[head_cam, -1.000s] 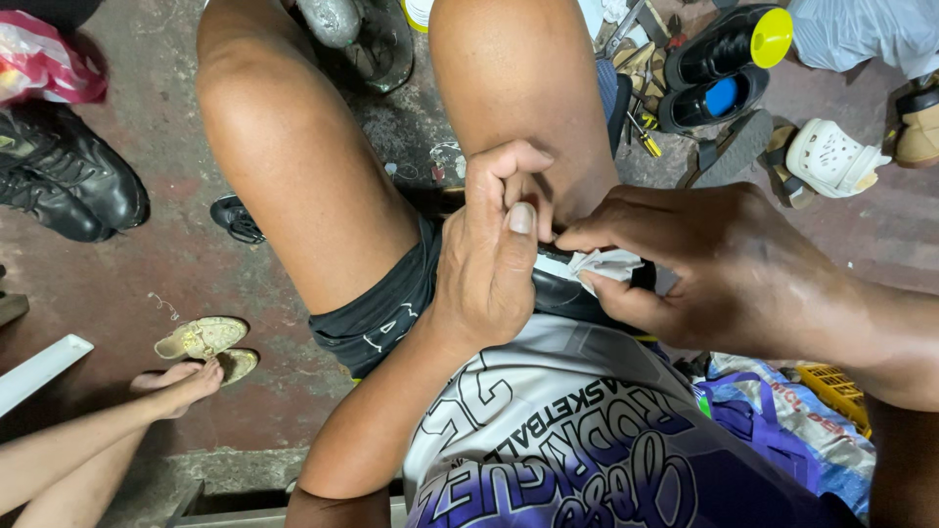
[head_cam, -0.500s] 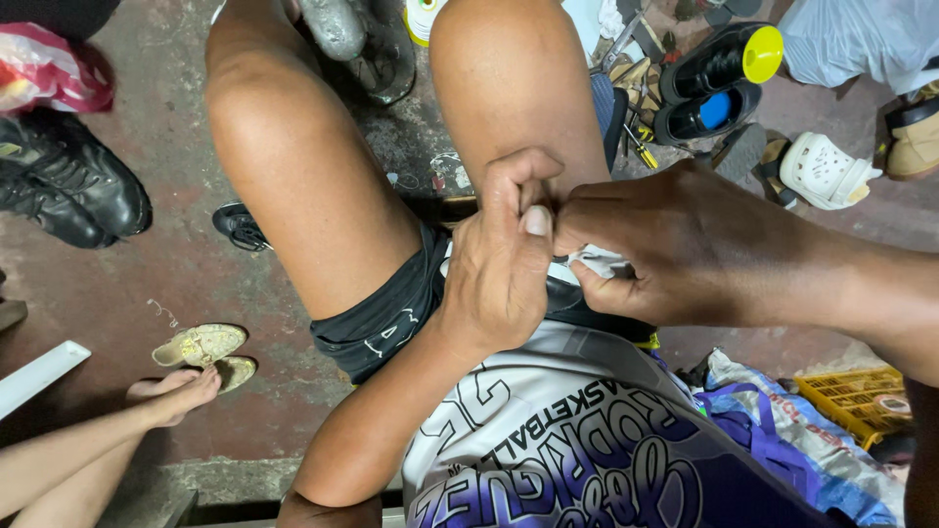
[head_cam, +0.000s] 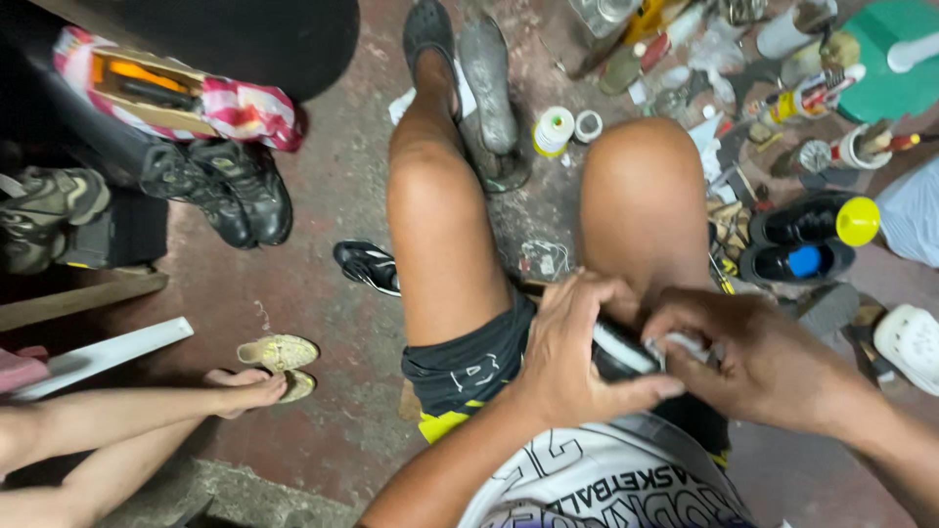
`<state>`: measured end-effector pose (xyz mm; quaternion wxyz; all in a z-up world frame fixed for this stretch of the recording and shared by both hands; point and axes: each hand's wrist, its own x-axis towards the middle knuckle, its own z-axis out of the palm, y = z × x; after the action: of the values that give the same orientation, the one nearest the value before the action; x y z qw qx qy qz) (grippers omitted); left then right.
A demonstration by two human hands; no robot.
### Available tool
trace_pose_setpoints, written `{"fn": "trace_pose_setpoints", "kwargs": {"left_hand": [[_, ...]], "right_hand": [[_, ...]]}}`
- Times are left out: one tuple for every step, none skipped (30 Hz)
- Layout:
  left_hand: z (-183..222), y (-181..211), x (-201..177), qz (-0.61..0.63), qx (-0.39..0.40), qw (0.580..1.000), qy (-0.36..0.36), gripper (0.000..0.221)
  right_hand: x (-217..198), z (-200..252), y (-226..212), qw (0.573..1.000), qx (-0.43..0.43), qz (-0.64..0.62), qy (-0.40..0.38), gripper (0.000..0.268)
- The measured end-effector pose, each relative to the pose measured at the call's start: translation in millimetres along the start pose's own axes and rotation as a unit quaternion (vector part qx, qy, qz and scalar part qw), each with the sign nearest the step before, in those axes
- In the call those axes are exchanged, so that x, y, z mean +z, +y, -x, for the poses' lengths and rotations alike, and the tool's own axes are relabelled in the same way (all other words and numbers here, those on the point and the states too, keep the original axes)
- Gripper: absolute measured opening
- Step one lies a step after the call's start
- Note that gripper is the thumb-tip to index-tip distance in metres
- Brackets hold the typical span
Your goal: The person repairs a shoe by cleaning parts with a cloth and applying adhesive from a small bottle to the sole and upper components.
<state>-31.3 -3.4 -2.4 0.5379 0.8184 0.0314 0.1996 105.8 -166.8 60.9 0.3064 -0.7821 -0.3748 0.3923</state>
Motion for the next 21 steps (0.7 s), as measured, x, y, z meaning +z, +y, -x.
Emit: {"fn": "trace_pose_setpoints", "kwargs": {"left_hand": [[4,1,-2,0.021,-0.026,0.999,-0.020,0.074],[7,-1,-5,0.043,-0.053,0.997,-0.040,0.076],[13,3,-3,0.072,-0.090,0.992,-0.060,0.078],[16,2,-3,0.084,-0.083,0.991,-0.058,0.076],[15,-3,-7,0.097,-0.073,0.991,-0.061,0.074],[16,-6,-11,0.111,-0.064,0.990,-0.063,0.073],[14,-9,-16,0.126,-0.050,0.988,-0.070,0.066],[11,-10,-22,0.142,-0.036,0.986,-0.076,0.060],[9,-8,-26,0.156,-0.030,0.984,-0.079,0.054],[7,-8,-31,0.164,-0.028,0.982,-0.087,0.048],[5,-8,-37,0.169,-0.027,0.981,-0.091,0.043],[5,-6,-41,0.174,-0.025,0.980,-0.095,0.038],[2,-3,-44,0.157,-0.026,0.984,-0.084,0.035],[0,-1,-47,0.141,-0.026,0.987,-0.072,0.033],[1,5,-48,0.126,-0.035,0.990,-0.058,0.030],[3,10,-49,0.133,-0.057,0.988,-0.059,0.028],[2,12,-51,0.137,-0.071,0.986,-0.058,0.026],[1,13,-52,0.141,-0.085,0.985,-0.058,0.024],[-2,16,-53,0.137,-0.091,0.985,-0.054,0.023],[-5,18,-52,0.134,-0.096,0.985,-0.050,0.022],[-3,21,-51,0.135,-0.109,0.984,-0.050,0.021]], "right_hand": [[3,1,1,0.998,0.054,-0.006,-0.026,0.026],[6,1,2,0.993,0.108,-0.011,-0.052,0.027],[8,6,3,0.981,0.172,-0.017,-0.086,0.029],[10,6,5,0.993,0.101,-0.033,-0.057,0.027],[13,7,7,0.998,0.032,-0.050,-0.022,0.026],[14,8,8,0.997,-0.037,-0.066,0.014,0.025],[17,9,9,0.993,-0.014,-0.118,0.023,0.022],[18,10,9,0.985,0.008,-0.170,0.033,0.019],[17,13,10,0.974,0.029,-0.224,0.036,0.017],[14,18,10,0.968,0.027,-0.242,0.056,0.015],[11,21,11,0.963,0.021,-0.260,0.074,0.014],[10,25,12,0.956,0.014,-0.277,0.092,0.012],[9,25,14,0.950,-0.003,-0.291,0.113,0.012],[7,26,16,0.943,-0.020,-0.305,0.135,0.011],[6,30,17,0.935,-0.032,-0.321,0.149,0.010],[8,33,18,0.931,-0.027,-0.333,0.150,0.010],[10,32,19,0.926,-0.030,-0.343,0.154,0.011],[12,31,19,0.921,-0.033,-0.353,0.159,0.011],[11,28,19,0.930,-0.048,-0.334,0.144,0.013],[9,24,19,0.938,-0.063,-0.314,0.129,0.015],[11,25,17,0.945,-0.069,-0.298,0.114,0.018]]}}
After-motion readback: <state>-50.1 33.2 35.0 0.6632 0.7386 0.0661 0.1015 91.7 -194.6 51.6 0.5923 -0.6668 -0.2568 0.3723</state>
